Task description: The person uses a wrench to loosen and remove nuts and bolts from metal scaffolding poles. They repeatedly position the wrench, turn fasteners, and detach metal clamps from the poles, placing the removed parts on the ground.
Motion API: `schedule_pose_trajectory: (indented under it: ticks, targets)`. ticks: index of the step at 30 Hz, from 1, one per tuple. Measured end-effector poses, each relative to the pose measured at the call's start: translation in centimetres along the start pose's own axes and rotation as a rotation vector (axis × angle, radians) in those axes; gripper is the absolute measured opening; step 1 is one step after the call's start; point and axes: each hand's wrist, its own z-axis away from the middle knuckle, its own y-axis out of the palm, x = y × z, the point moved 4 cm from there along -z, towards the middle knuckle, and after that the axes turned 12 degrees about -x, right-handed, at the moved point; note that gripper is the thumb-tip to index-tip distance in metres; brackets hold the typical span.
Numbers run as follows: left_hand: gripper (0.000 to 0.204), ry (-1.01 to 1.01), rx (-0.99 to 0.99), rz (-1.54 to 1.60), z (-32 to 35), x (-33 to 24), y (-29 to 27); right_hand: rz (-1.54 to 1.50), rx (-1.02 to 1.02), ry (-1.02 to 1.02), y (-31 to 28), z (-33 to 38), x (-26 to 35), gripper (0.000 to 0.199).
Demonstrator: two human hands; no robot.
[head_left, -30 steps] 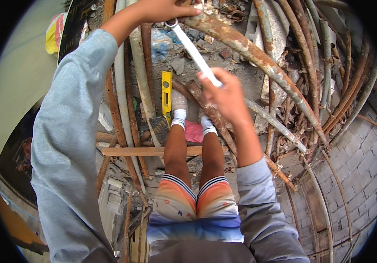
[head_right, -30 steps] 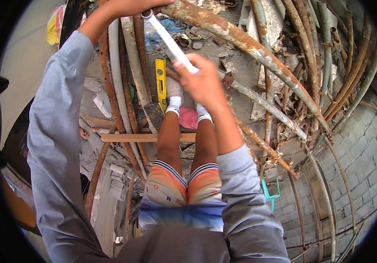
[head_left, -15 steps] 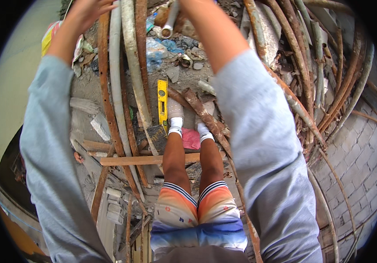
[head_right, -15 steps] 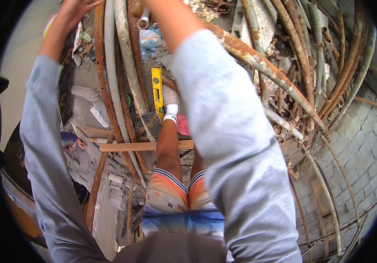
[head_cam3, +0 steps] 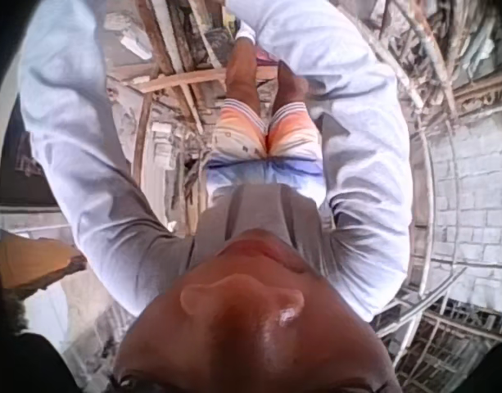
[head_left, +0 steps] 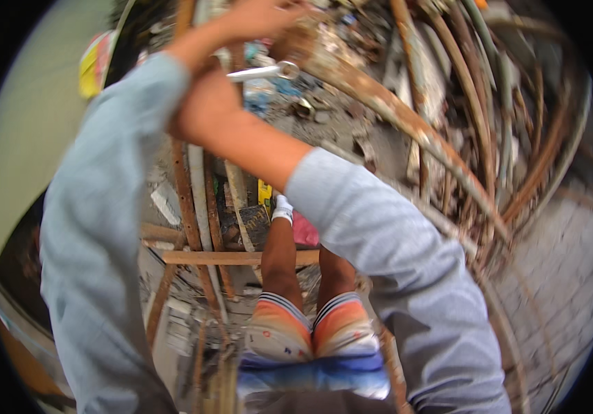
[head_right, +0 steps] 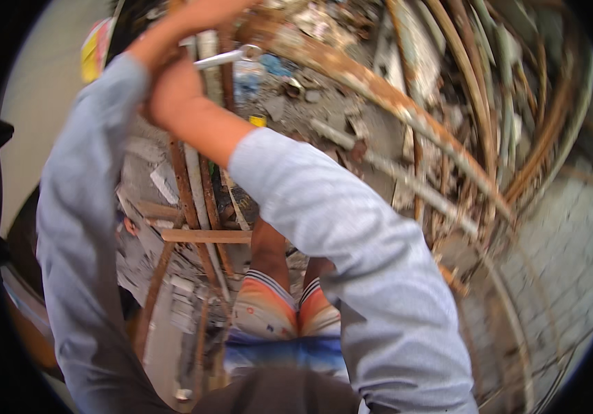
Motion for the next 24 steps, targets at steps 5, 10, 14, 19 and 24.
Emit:
schedule_pose_trajectory:
  ticks: [5, 10, 14, 19, 24]
  targets:
    - [0.044, -0.038, 0.010, -0.102, -2.2, -1.6, 5.1, -0.345, -0.280, 0.032, -1.0, 2.0, -2.6, 0.049]
    - [0.042, -0.130, 0.064, -0.112, -0.8, -1.4, 5.0, -0.322, -0.376, -0.034, 1.3, 4.4, -0.4, 0.054]
    - [0.039, -0.132, 0.017, -0.115, -0.3, -1.4, 4.6, -0.184, -0.264, -0.147, 0.3, 7.1, 0.4, 0.046]
    - [0.037, -0.170, 0.045, -0.101, -0.3, -1.6, 4.1, -0.078, 0.012, -0.211, -2.0, 10.7, -0.6, 0.035]
    - [0.034, -0.178, -0.042, -0.082, -0.3, -1.7, 4.5, -0.202, -0.211, -0.085, -5.3, 13.1, -0.9, 0.044]
